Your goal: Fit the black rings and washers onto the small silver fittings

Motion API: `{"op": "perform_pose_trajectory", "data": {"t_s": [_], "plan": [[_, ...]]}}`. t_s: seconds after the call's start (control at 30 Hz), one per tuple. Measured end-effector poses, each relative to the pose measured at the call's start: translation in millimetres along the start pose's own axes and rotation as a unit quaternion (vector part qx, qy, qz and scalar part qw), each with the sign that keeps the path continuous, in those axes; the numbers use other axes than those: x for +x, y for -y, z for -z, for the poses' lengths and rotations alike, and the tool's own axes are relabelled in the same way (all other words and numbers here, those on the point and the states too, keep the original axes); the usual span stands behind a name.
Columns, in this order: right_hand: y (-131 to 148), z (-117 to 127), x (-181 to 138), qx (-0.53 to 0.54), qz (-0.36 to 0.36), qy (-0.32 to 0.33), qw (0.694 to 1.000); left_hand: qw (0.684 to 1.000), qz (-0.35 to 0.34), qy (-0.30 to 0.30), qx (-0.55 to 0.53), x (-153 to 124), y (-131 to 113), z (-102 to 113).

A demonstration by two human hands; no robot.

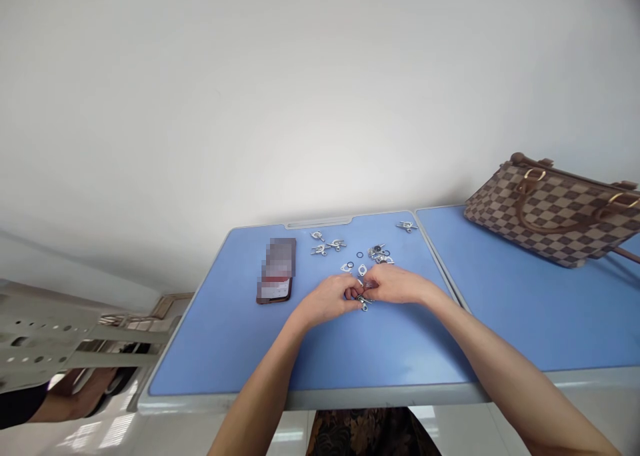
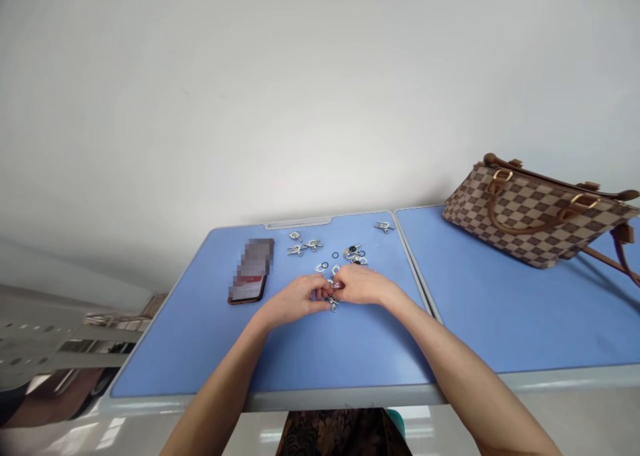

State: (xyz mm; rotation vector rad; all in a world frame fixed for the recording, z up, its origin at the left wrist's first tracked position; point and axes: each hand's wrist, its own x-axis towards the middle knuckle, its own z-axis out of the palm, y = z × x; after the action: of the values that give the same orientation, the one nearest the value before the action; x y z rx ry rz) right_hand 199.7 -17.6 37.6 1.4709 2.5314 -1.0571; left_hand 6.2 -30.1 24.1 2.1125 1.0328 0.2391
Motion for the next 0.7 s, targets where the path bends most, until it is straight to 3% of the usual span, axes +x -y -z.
{"op": "perform_pose_trajectory", "data": {"t_s": [0.7], "plan": [[-2.5,-0.8,1.4,0.013,-0.001,0.017,1.0,0.999,0.019,0.003,-0.037,-0.7,1.0,-1.1]]}}
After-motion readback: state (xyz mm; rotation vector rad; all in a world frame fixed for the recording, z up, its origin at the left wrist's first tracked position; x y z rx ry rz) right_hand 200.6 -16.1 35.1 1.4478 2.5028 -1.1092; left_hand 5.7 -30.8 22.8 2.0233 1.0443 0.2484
